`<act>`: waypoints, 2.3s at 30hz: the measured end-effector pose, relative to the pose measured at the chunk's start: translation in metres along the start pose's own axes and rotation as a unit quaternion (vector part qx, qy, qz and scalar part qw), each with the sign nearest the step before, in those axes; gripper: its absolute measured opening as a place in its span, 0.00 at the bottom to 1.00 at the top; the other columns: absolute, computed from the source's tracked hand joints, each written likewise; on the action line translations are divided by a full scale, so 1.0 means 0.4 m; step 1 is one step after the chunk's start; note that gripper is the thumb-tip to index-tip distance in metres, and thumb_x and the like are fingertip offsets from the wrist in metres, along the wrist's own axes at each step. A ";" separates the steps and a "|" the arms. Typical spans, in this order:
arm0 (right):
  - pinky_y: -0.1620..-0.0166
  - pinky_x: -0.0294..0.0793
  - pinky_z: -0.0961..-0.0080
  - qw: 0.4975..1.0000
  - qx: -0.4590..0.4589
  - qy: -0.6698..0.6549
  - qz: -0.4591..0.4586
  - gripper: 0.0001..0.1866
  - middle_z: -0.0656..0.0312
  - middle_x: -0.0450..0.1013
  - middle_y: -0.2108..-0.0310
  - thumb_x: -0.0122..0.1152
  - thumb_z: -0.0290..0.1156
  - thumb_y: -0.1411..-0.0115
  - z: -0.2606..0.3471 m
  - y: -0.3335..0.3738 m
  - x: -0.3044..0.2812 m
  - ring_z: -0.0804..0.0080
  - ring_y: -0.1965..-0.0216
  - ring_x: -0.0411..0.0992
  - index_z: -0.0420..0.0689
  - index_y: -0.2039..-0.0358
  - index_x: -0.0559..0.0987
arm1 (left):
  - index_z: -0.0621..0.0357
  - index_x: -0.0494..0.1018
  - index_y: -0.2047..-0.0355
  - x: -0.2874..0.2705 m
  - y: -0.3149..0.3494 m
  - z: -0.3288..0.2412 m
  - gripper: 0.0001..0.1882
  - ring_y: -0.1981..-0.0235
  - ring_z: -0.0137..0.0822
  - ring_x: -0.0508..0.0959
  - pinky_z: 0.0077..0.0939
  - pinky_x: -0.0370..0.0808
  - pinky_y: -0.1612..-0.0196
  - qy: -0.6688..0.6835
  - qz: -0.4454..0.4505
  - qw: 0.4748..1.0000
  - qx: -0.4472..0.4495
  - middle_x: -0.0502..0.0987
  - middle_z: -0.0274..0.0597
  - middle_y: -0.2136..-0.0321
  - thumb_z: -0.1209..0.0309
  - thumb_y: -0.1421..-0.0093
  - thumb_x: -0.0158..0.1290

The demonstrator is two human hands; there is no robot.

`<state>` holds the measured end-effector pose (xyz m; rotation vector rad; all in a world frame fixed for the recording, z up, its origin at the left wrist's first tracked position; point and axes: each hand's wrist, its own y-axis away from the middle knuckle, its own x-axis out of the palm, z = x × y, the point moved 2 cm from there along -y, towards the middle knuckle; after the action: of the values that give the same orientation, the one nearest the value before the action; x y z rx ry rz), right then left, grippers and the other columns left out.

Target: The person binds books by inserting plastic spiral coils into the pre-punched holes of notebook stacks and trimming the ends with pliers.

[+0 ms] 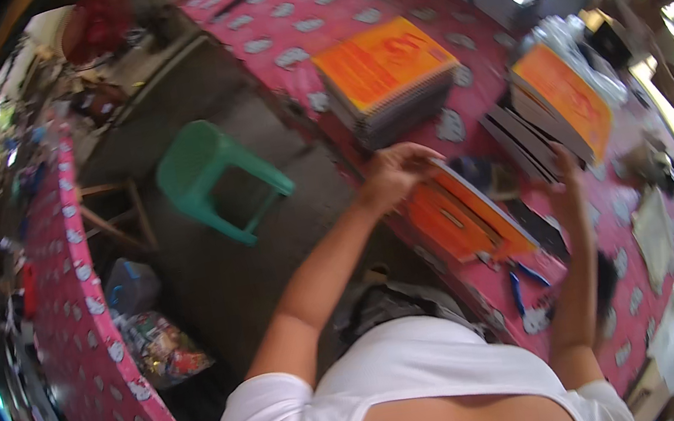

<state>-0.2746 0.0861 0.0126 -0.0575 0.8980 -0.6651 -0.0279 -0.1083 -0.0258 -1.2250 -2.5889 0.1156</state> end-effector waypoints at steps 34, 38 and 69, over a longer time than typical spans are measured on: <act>0.71 0.68 0.73 0.825 -0.353 -0.375 0.232 0.08 0.57 0.67 0.77 0.61 0.20 0.53 0.813 0.068 0.362 0.64 0.75 0.68 0.37 0.71 0.73 | 0.62 0.74 0.65 -0.127 0.511 -0.391 0.09 0.62 0.30 0.79 0.21 0.76 0.59 -0.267 -0.368 0.871 0.185 0.78 0.38 0.68 0.86 0.46 0.54; 0.68 0.71 0.73 0.851 -0.322 -0.331 0.250 0.09 0.55 0.71 0.73 0.56 0.15 0.51 0.808 0.071 0.367 0.64 0.71 0.72 0.37 0.67 0.76 | 0.63 0.72 0.69 -0.179 0.497 -0.351 0.05 0.63 0.29 0.79 0.21 0.76 0.59 -0.173 -0.346 0.907 0.166 0.78 0.38 0.69 0.84 0.44 0.55; 0.63 0.71 0.77 0.958 -0.127 0.102 -0.237 0.13 0.56 0.73 0.61 0.60 0.30 0.45 0.138 -0.444 0.380 0.74 0.64 0.73 0.40 0.59 0.76 | 0.70 0.66 0.51 -0.415 -0.347 0.030 0.36 0.51 0.36 0.69 0.29 0.63 0.46 0.173 -0.239 0.949 0.113 0.71 0.48 0.55 0.43 0.33 0.29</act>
<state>-0.2582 -0.1529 -0.0035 -0.4525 1.1811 -1.0102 -0.0346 -0.3240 -0.0462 -0.4645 -2.3960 0.0861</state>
